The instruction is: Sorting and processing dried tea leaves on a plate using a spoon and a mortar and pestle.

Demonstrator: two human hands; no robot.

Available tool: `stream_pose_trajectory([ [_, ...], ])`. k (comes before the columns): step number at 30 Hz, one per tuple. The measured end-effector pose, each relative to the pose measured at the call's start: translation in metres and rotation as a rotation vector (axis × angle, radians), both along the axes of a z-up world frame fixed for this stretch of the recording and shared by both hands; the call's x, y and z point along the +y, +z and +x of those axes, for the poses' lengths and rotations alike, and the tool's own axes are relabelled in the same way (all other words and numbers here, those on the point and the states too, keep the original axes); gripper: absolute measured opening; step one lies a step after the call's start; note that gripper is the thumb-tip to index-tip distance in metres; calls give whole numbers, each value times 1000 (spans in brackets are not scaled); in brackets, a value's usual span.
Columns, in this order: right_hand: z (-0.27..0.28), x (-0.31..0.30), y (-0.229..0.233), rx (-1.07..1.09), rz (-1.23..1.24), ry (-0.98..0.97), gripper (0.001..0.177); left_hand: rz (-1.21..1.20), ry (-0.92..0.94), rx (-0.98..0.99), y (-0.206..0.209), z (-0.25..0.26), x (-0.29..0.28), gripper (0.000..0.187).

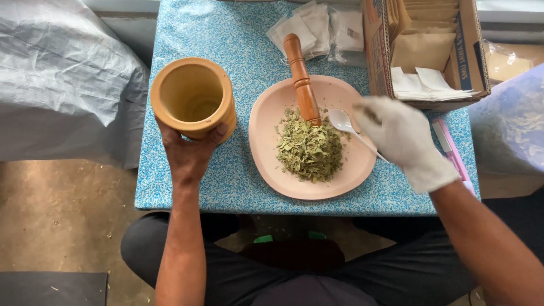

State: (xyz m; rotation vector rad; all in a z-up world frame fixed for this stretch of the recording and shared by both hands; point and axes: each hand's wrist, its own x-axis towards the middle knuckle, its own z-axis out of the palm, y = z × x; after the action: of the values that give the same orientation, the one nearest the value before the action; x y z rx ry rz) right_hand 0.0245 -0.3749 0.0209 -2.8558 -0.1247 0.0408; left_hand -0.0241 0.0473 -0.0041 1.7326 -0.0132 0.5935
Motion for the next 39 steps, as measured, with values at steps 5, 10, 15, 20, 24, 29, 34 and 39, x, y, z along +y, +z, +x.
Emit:
stream_pose_trajectory([
  [5, 55, 67, 56, 13, 224, -15, 38, -12, -18, 6, 6, 0, -3, 111],
  [10, 103, 109, 47, 38, 185, 32, 50, -55, -88, -26, 14, 0, -4, 106],
  [15, 118, 134, 24, 107, -71, 23, 74, -45, -99, 89, 31, -4, -2, 94],
  [20, 124, 128, 16, 143, -5, 10, 59, -7, -42, 85, 32, -4, -4, 104],
  [24, 106, 119, 51, 169, 140, -16, 42, -23, -49, 121, 26, -2, -1, 101],
  [29, 65, 92, 98, 106, 324, -105, 36, 4, -59, 120, 28, -1, -2, 104],
  [34, 23, 53, 90, -119, 536, 104, 35, -54, -80, 148, 28, 3, -8, 94],
  [39, 6, 40, 73, -201, 552, 141, 39, 26, -77, 149, 24, 9, -9, 105],
])
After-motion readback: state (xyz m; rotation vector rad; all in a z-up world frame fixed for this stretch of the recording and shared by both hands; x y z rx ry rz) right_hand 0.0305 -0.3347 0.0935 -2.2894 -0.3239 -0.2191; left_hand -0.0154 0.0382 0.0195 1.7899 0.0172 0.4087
